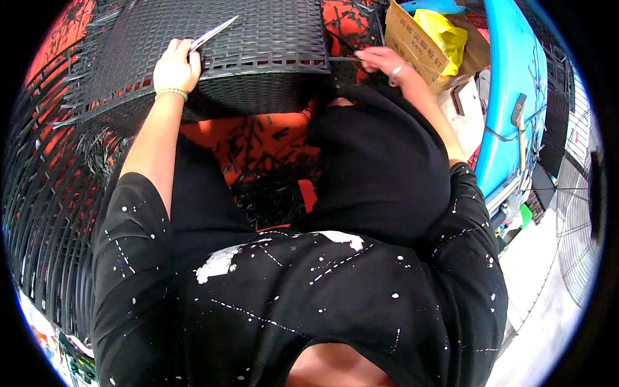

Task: The person weaves black wicker strips into a rectangular wicker object using a metal tool to tuck and secure the strips. They repeatedly insert, pull, and trim the strips along the edges of the object while sitting on the floor.

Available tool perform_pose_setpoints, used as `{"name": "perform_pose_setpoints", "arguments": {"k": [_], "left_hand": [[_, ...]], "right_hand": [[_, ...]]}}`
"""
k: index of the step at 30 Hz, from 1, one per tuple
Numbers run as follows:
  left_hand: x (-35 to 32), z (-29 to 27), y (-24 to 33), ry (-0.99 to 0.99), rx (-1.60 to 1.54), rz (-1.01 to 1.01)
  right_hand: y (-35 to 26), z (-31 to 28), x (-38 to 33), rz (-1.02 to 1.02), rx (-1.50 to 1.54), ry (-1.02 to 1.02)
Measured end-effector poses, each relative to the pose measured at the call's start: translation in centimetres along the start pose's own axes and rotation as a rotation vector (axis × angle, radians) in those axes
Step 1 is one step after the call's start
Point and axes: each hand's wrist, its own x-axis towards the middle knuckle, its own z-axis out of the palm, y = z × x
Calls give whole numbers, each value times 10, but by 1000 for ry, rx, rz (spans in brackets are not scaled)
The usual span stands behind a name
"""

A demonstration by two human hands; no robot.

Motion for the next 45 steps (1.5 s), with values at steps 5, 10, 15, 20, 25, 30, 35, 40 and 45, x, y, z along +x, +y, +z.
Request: {"name": "perform_pose_setpoints", "arguments": {"k": [5, 10, 15, 20, 25, 30, 35, 40, 45], "left_hand": [[2, -2, 4, -16, -2, -11], [-6, -5, -4, -3, 30, -24], [2, 4, -2, 26, -16, 12], [2, 1, 2, 2, -3, 27], [3, 2, 4, 3, -1, 29], [1, 1, 3, -2, 11, 2], [3, 1, 2, -8, 5, -5], [2, 2, 2, 1, 6, -7], [3, 1, 5, -7, -14, -11]], "right_hand": [[127, -110, -39, 299, 189, 823], [76, -63, -19, 452, -839, 689], [24, 0, 22, -339, -363, 227], [1, 31, 29, -82, -369, 44], [28, -15, -2, 36, -200, 508], [84, -56, -18, 338, -632, 817], [34, -20, 4, -316, -560, 627], [-67, 43, 9, -585, -684, -116], [-75, 60, 13, -528, -909, -180]]}}
